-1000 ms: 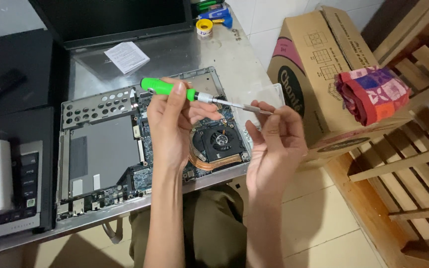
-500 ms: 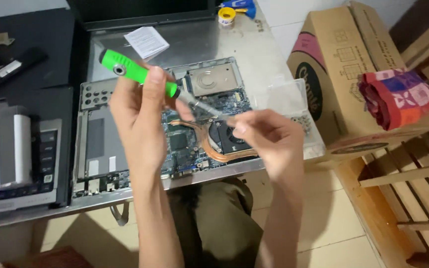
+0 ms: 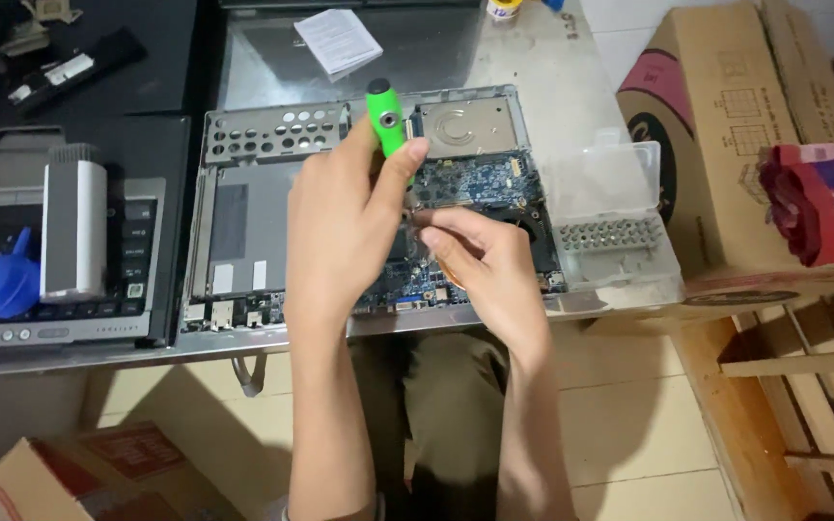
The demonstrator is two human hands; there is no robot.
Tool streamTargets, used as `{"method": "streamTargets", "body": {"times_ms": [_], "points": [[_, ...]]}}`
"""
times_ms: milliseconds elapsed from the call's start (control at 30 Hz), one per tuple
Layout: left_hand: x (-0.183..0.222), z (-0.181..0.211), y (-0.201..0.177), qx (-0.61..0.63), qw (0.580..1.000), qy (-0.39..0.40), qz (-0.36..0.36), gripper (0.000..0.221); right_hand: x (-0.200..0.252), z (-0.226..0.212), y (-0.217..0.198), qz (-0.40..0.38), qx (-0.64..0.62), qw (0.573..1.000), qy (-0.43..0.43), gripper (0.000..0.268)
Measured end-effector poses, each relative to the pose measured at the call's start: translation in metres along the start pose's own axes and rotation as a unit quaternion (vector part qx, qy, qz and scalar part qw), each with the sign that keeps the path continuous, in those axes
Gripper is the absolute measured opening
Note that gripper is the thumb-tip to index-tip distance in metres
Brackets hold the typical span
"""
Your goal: The person holds a blue air blower in one hand and a brush in the other, brushing dust off a disassembled laptop motherboard and cooling fan on the workbench. They then pick up a green-handled screwdriver and work on the fan assembly screws.
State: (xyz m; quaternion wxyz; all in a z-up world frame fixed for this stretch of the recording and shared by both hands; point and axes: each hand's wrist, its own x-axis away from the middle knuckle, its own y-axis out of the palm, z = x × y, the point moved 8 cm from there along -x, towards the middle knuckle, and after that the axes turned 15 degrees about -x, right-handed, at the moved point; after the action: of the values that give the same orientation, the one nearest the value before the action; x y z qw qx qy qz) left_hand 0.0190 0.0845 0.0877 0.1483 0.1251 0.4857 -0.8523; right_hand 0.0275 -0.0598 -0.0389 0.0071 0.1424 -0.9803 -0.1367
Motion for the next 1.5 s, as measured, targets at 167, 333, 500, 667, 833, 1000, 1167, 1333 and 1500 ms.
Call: {"method": "streamTargets", "body": {"times_ms": [167, 333, 500, 667, 833, 1000, 1167, 1333, 1500], "points": [[0.002, 0.000, -0.001, 0.015, 1.000, -0.001, -0.025, 0.030, -0.003, -0.005, 0.005, -0.009, 0.028, 0.999, -0.033, 0.021], [0.005, 0.004, -0.008, 0.027, 0.999, 0.010, -0.042, 0.030, -0.004, -0.005, 0.004, 0.011, 0.062, 0.998, 0.012, 0.019], [0.009, 0.003, -0.007, 0.024, 0.997, -0.003, -0.076, 0.027, -0.005, -0.010, 0.007, -0.016, 0.070, 0.997, -0.038, 0.016], [0.013, 0.001, 0.000, 0.049, 0.996, 0.049, -0.048, 0.025, -0.003, -0.012, 0.007, 0.000, 0.075, 0.996, -0.041, 0.014], [0.015, 0.016, -0.008, 0.099, 0.991, 0.082, -0.047, 0.027, -0.003, -0.009, 0.004, 0.023, 0.043, 0.999, -0.024, 0.012], [0.018, 0.024, -0.024, 0.244, 0.962, 0.116, -0.046, 0.028, -0.002, -0.011, 0.003, 0.005, 0.068, 0.997, -0.038, 0.003], [0.019, 0.027, -0.029, 0.271, 0.942, 0.197, -0.012, 0.025, -0.001, -0.011, 0.001, -0.008, 0.057, 0.997, -0.051, 0.003], [0.015, 0.031, -0.029, 0.253, 0.955, 0.146, -0.047, 0.026, 0.002, -0.026, -0.002, -0.023, 0.078, 0.996, -0.024, 0.011], [0.021, 0.039, -0.027, 0.255, 0.950, 0.180, -0.003, 0.027, 0.014, -0.092, 0.017, -0.070, 0.178, 0.976, -0.102, 0.042]]}}
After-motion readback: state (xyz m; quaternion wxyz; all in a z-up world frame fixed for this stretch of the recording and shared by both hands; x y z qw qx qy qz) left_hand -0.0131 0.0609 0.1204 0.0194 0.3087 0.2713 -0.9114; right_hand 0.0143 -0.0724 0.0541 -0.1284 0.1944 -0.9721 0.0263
